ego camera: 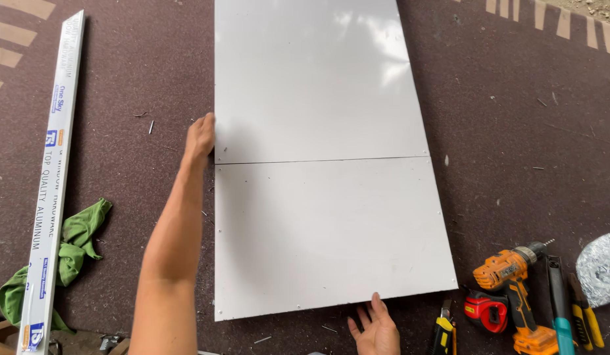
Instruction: The person uses a power drill to drive screws into the edges of two white rectangular panels resting on a workbench. They then use a manual crimping tool to secure metal fasteners along the panel seams and edges. The person repeatedly repositions the panels to access different attachment points.
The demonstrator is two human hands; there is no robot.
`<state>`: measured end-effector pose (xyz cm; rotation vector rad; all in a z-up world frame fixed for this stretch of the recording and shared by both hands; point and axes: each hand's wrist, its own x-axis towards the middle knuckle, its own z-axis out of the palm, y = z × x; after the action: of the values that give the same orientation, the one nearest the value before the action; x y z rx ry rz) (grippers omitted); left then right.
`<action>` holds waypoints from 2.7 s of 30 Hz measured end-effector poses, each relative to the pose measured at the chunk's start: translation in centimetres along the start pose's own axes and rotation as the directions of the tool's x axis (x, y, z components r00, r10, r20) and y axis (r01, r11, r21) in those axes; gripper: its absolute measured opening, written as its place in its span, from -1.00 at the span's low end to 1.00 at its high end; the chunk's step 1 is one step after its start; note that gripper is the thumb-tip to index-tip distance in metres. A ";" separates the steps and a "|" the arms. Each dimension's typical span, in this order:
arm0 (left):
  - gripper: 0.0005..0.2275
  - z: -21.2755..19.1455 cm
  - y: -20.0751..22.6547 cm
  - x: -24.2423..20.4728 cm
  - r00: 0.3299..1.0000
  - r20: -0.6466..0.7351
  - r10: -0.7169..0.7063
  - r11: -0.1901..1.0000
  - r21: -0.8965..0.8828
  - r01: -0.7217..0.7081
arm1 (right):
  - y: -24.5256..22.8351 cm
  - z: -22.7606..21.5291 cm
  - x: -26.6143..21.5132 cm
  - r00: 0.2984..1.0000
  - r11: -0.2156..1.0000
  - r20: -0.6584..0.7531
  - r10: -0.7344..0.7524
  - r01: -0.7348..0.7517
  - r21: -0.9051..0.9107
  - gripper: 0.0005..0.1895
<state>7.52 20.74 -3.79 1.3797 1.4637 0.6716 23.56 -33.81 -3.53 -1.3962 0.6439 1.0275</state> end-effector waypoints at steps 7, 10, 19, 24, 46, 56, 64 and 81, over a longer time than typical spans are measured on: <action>-0.43 1.9 3.2 -0.3 0.990 0.102 -0.101 0.995 0.024 0.099 | -0.8 -1.1 3.3 0.993 0.997 -0.104 -0.057 0.061 0.038 0.02; -0.41 2.7 3.9 1.6 0.994 0.103 0.039 0.994 -0.109 -0.028 | -5.2 1.3 6.7 0.987 0.987 -0.064 -0.149 0.152 0.045 -0.01; -0.43 8.8 5.1 2.6 0.964 0.253 -0.085 0.958 -0.245 0.149 | -23.5 11.3 11.0 0.885 0.854 0.185 -0.427 0.462 -0.238 -0.10; -0.40 9.2 3.0 -7.3 0.958 0.274 -0.087 0.911 -0.367 0.188 | -31.5 15.2 14.7 0.781 0.625 0.370 -0.504 0.625 -0.468 -0.15; -0.54 33.4 5.8 -29.6 0.850 0.408 -0.332 0.403 -0.753 0.519 | -17.6 0.8 8.7 0.716 0.724 0.143 -0.684 0.641 0.253 -0.71; -0.75 15.4 4.8 -31.5 0.628 0.731 0.268 0.963 -0.226 -0.148 | -19.1 3.6 13.7 0.902 0.862 0.108 -0.419 0.358 0.358 -0.26; -0.47 -7.3 -3.3 -10.7 0.973 -0.169 0.159 0.838 0.544 -0.043 | -19.6 4.1 15.9 0.902 0.871 0.022 -0.432 0.410 0.270 -0.61; -0.42 -6.0 -15.4 -32.3 0.952 -0.075 -0.295 0.936 0.176 0.304 | -26.3 2.7 16.5 0.804 0.812 0.293 -0.518 0.569 -0.126 -0.57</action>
<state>-8.14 -11.82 -6.37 1.2470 1.7667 0.3813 53.33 -24.69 -4.99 -1.4823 -0.0714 0.7867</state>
